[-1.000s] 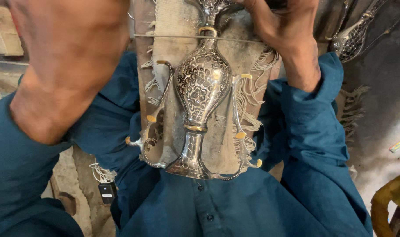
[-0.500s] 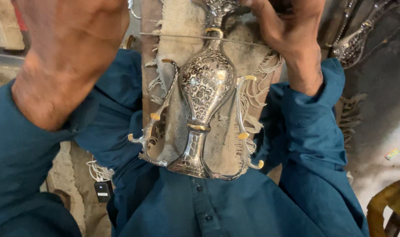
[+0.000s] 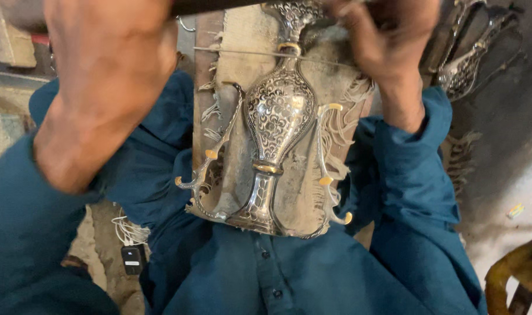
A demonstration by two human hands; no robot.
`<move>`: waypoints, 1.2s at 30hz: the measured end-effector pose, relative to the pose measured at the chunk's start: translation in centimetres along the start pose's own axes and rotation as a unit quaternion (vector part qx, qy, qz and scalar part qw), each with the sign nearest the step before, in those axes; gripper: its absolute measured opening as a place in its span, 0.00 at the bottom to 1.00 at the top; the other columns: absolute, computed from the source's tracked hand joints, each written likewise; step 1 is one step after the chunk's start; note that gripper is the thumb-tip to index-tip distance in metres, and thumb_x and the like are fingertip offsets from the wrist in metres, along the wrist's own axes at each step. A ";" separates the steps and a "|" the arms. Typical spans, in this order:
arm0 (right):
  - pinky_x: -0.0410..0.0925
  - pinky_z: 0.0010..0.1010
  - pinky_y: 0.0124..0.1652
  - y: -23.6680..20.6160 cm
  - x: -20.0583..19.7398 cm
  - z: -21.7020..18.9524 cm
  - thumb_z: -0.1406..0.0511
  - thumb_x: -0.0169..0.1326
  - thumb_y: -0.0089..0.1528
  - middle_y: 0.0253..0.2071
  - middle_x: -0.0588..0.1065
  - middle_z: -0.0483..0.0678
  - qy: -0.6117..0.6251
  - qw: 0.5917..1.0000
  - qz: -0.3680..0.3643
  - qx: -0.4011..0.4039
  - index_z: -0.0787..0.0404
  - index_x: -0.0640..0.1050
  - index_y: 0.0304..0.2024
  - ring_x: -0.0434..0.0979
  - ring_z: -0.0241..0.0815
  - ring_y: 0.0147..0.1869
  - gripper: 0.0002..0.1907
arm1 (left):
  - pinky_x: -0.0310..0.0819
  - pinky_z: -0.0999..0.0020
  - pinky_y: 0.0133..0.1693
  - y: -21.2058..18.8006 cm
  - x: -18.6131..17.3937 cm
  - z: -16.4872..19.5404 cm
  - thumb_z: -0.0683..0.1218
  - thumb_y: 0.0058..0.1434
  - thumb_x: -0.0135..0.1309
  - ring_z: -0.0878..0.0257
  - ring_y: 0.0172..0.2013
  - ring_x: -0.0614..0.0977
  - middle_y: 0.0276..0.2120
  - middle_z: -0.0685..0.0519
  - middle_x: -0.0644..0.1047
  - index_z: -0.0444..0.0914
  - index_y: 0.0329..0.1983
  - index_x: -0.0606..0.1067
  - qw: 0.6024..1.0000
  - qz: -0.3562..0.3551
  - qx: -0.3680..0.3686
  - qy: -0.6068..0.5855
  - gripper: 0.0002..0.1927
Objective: The person sits on the floor with an ornate metal vase clamped in a wooden vise between their legs. They hold a punch against the vase surface and strike it with a wooden mallet to engrave decorative patterns, repositioning the vase and punch repeatedly, and at the end unclamp and set the vase aside.
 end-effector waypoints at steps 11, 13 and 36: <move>0.67 0.35 0.31 -8.4 -6.7 3.0 0.72 0.43 0.75 0.36 0.69 0.45 0.079 0.927 0.307 0.200 0.63 0.70 0.58 0.65 0.37 0.29 0.10 | 0.72 0.66 0.47 -15.0 3.4 -0.8 0.43 0.59 0.57 0.67 0.44 0.75 0.43 0.48 0.78 0.36 0.63 0.70 0.792 -0.226 -0.315 -0.470 0.27; 0.61 0.29 0.26 -9.7 -6.6 2.9 0.73 0.40 0.74 0.30 0.66 0.42 0.020 0.917 0.267 0.296 0.66 0.73 0.49 0.60 0.34 0.25 0.09 | 0.72 0.67 0.48 -16.9 3.9 0.0 0.42 0.55 0.58 0.67 0.48 0.77 0.48 0.48 0.79 0.36 0.63 0.69 0.770 -0.240 -0.276 -0.522 0.30; 0.62 0.27 0.40 -14.2 -4.4 1.7 0.62 0.51 0.74 0.43 0.72 0.45 -0.089 0.892 0.264 0.357 0.61 0.70 0.48 0.68 0.34 0.42 0.08 | 0.74 0.49 0.52 -3.3 -2.4 14.0 0.54 0.71 0.57 0.44 0.53 0.75 0.56 0.41 0.71 0.41 0.69 0.67 0.901 0.013 -0.139 -0.411 0.28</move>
Point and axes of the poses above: each hand's wrist, its own y-axis towards the middle knuckle, its own x-axis out of the palm, z = x × y, the point moved 5 cm from there along y, towards the middle knuckle
